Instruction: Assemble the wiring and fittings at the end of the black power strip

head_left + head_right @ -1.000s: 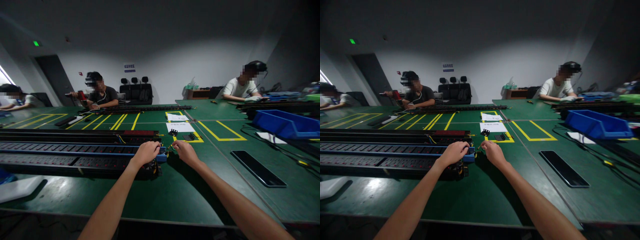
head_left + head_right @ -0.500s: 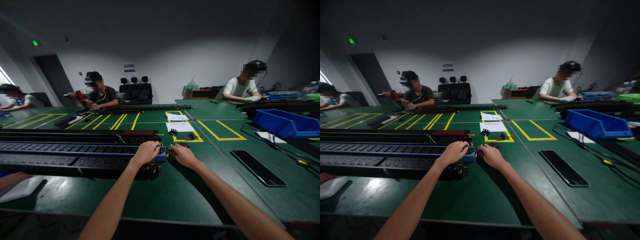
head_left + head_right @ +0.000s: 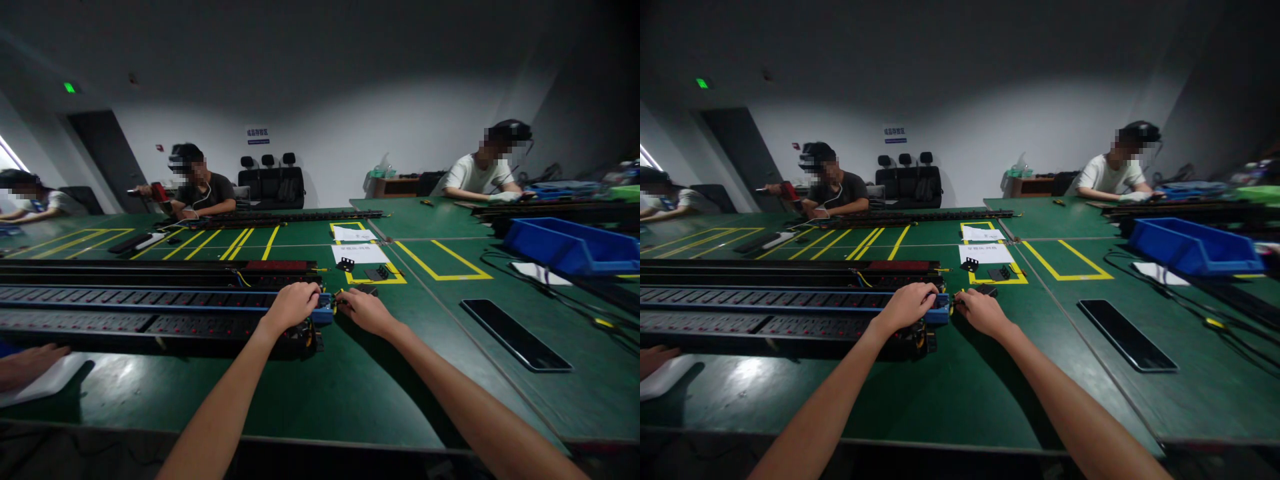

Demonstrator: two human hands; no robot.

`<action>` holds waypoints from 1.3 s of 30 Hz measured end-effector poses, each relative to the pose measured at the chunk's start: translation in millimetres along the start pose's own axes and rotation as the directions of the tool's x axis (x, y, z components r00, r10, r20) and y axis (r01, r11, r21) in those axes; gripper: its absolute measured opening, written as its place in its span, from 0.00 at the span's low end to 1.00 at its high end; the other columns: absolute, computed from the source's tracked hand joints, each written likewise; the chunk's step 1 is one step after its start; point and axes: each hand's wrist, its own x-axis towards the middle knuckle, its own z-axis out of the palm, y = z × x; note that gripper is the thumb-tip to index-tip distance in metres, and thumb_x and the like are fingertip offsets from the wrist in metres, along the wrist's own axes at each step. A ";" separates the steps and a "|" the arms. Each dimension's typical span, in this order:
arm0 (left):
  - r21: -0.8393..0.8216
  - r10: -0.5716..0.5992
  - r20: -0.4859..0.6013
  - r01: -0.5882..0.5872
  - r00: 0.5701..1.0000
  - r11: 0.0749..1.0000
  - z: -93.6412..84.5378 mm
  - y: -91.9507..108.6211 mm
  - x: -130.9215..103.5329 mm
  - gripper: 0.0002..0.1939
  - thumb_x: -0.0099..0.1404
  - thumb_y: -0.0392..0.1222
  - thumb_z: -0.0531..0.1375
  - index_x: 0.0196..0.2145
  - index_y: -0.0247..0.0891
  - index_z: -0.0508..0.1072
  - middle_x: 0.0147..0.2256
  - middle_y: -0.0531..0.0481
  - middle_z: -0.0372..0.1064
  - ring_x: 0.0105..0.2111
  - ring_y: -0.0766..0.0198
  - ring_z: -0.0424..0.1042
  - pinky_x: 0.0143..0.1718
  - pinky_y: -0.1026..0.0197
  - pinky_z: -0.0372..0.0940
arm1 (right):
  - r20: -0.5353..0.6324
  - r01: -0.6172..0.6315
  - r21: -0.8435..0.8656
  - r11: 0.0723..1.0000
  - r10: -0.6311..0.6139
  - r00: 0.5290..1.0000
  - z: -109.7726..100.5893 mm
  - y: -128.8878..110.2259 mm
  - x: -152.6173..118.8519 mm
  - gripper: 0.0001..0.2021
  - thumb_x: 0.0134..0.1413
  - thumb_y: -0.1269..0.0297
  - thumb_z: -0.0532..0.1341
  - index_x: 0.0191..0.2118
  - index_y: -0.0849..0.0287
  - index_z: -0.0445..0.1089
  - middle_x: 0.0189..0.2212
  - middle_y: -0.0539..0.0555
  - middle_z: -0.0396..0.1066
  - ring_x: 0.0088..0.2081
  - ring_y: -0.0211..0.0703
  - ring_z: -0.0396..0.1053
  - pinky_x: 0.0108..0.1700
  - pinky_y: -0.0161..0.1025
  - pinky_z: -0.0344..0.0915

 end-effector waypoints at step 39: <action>-0.033 -0.003 -0.003 0.003 1.000 0.999 0.3 -0.1 -0.6 0.13 0.72 0.40 0.50 0.45 0.40 0.73 0.41 0.47 0.76 0.44 0.57 0.75 0.46 0.56 0.67 | 0.012 -0.015 0.018 1.000 0.015 1.000 -3.5 -4.0 -0.3 0.09 0.65 0.64 0.55 0.47 0.55 0.69 0.43 0.56 0.75 0.42 0.45 0.72 0.37 0.35 0.57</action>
